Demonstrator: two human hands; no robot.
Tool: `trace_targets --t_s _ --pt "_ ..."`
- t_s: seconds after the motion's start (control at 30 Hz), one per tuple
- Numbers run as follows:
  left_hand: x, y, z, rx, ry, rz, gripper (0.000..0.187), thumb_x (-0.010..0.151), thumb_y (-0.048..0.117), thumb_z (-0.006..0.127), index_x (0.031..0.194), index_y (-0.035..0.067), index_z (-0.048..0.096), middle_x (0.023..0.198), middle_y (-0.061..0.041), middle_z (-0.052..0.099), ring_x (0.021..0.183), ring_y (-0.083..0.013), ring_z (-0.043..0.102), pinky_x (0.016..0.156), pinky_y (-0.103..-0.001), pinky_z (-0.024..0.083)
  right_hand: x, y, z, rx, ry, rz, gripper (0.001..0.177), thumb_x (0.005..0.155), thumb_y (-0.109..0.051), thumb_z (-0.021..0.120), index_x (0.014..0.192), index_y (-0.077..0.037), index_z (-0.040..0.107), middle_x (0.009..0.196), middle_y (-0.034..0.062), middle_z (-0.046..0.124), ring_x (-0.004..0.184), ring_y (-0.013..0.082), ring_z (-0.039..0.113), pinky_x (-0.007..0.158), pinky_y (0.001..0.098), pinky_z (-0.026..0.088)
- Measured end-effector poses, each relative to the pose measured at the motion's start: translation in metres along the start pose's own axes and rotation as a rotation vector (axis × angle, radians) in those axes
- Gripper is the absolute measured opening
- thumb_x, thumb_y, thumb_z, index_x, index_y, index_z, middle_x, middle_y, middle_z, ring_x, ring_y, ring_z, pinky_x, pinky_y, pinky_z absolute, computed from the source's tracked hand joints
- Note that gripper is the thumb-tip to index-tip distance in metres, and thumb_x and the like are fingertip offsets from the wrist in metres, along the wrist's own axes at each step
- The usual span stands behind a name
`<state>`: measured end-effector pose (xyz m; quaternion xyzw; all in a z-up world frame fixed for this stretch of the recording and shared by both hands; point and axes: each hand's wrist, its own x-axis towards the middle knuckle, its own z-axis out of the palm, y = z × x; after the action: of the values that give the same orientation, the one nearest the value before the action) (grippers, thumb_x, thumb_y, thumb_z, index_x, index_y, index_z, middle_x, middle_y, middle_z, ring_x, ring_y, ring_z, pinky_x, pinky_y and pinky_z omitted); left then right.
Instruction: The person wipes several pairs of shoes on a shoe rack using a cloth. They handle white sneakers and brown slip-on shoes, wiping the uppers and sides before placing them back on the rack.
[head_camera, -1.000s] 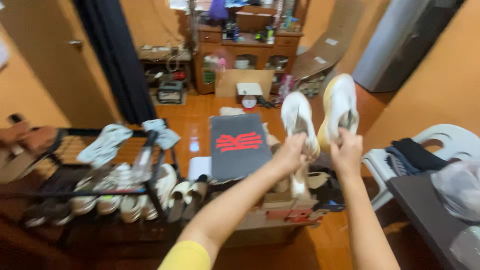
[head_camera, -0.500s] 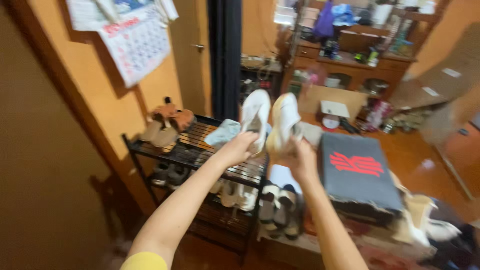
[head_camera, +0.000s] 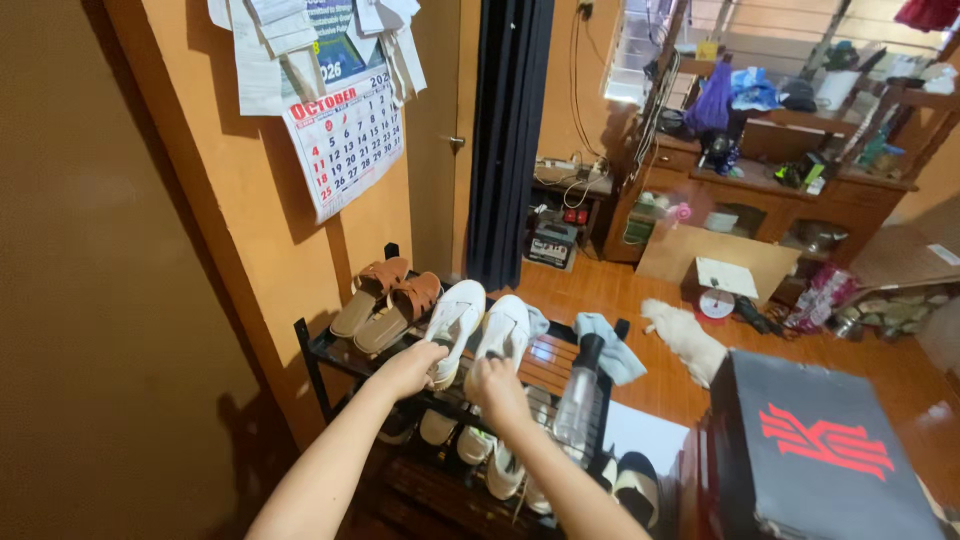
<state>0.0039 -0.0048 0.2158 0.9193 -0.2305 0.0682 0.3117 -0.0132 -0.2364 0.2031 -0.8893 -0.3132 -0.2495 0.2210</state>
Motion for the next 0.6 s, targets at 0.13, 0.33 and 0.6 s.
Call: trace_targets --t_s 0.13,0.33,0.6 --pt "0.013 -0.037 0.007 0.106 -0.008 0.130 0.061 0.063 -0.011 0.076 0.120 0.004 0.060 0.114 -0.015 0.064 0.112 -0.0386 0.058 0.091 -0.042 0.053 0.015 -0.011 0.025 -0.094 -0.084 0.020 0.010 0.089 -0.012 0.062 0.093 -0.002 0.062 0.092 0.0168 0.066 0.093 0.0375 0.059 0.084 0.0485 0.051" --pt "0.011 -0.061 0.013 0.073 -0.114 0.138 0.050 0.070 -0.005 0.078 0.116 0.005 0.060 0.115 -0.015 0.066 0.112 -0.0382 0.059 0.094 -0.043 0.052 0.016 -0.004 0.041 -0.108 -0.274 0.138 0.023 0.086 -0.026 0.068 0.098 -0.007 0.066 0.093 0.0146 0.069 0.093 0.0360 0.065 0.080 0.0472 0.054" --pt "0.017 -0.008 -0.011 0.274 -0.001 0.211 0.074 0.060 0.034 0.096 0.112 0.000 0.056 0.112 -0.021 0.059 0.113 -0.0402 0.055 0.101 -0.058 0.037 0.057 0.140 0.073 -0.037 0.312 0.396 0.035 0.087 -0.026 0.071 0.117 -0.008 0.070 0.107 0.0164 0.072 0.098 0.0346 0.069 0.083 0.0460 0.056"
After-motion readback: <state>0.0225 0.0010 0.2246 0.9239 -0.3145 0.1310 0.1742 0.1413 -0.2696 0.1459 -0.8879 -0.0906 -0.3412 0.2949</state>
